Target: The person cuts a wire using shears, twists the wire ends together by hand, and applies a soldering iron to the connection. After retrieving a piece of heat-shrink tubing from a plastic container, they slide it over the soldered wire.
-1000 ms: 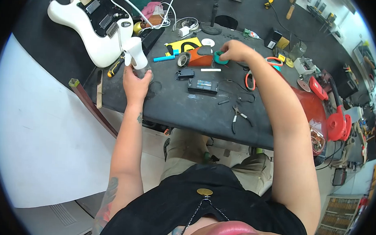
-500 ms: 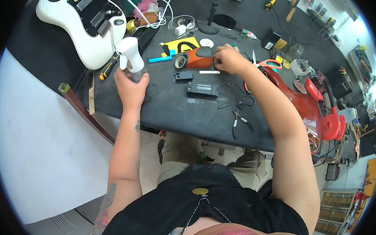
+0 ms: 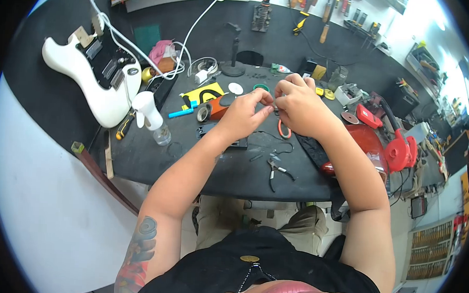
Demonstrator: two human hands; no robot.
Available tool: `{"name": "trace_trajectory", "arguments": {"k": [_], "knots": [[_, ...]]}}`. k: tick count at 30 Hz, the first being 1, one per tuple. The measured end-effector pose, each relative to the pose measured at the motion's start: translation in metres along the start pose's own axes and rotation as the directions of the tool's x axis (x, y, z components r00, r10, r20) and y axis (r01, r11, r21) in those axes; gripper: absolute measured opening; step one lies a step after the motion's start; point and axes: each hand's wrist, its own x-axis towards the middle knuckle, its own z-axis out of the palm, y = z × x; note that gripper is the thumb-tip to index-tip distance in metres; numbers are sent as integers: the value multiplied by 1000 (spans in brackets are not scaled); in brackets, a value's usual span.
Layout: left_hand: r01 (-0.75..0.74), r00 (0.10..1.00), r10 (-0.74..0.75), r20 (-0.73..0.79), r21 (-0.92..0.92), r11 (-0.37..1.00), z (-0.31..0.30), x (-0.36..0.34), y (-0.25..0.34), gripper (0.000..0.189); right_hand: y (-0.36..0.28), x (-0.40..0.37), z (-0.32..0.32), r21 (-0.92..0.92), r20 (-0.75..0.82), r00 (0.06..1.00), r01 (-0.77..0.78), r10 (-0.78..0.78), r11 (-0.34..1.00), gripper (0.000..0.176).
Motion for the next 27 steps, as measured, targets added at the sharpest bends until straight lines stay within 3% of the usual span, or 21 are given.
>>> {"name": "trace_trajectory", "arguments": {"k": [2, 4, 6, 8, 10, 12, 13, 15, 16, 19, 21, 22, 24, 26, 27], "knots": [[-25, 998, 23, 63, 32, 999, 3, 11, -6, 27, 3, -13, -10, -66, 30, 999, -21, 23, 998, 14], [-288, 954, 244, 175, 304, 908, 7, 15, -6, 23, 4, -21, -14, -70, 32, 999, -29, 31, 997, 14], [-258, 962, 212, 170, 325, 910, 13, 14, -15, 18, 5, -23, -15, -46, -9, 1000, -3, 3, 999, 11], [-233, 958, 225, 176, 23, 972, 21, 18, -34, 14, 8, -18, -14, -62, -15, 1000, 6, -6, 998, 10], [37, 971, -15, 237, -90, 995, 15, 11, -34, 14, 14, -12, -11, -53, -36, 999, 9, -11, 999, 13], [76, 993, -58, 100, -187, 979, 5, 8, -44, 12, 23, -5, -14, 128, -48, 996, -68, 75, 989, 16], [202, 979, -195, 59, -391, 898, -2, 9, -58, 13, 34, 0, -9, 259, -48, 984, -152, 169, 954, 19], [25, 988, -100, -114, -533, 846, -25, 16, -61, 12, 61, 11, 7, 434, -44, 942, -282, 332, 856, 23], [6, 981, -136, -139, -676, 737, -36, 18, -67, 12, 65, 17, 18, 406, 3, 932, -333, 363, 851, 28], [-33, 970, -162, -181, -759, 650, -55, 19, -71, 10, 61, 35, 87, 302, 177, 962, -253, 206, 919, 58], [-20, 981, -151, -124, -833, 553, -57, 18, -74, 7, 42, 52, 116, 231, 319, 939, -209, 129, 950, 80], [-21, 979, -159, -131, -831, 556, -58, 18, -70, 7, 36, 58, 136, 164, 309, 942, -186, 129, 969, 80], [-58, 987, -95, -127, -847, 529, -65, 17, -65, 8, 38, 75, 152, 225, 450, 882, -264, 140, 938, 78], [-96, 986, -70, -152, -856, 508, -81, 16, -68, 9, 38, 96, 140, 179, 476, 866, -262, 149, 948, 66], [-157, 977, -47, -207, -854, 495, -90, 16, -64, 9, 49, 101, 152, 161, 389, 914, -189, 113, 969, 45]]}}
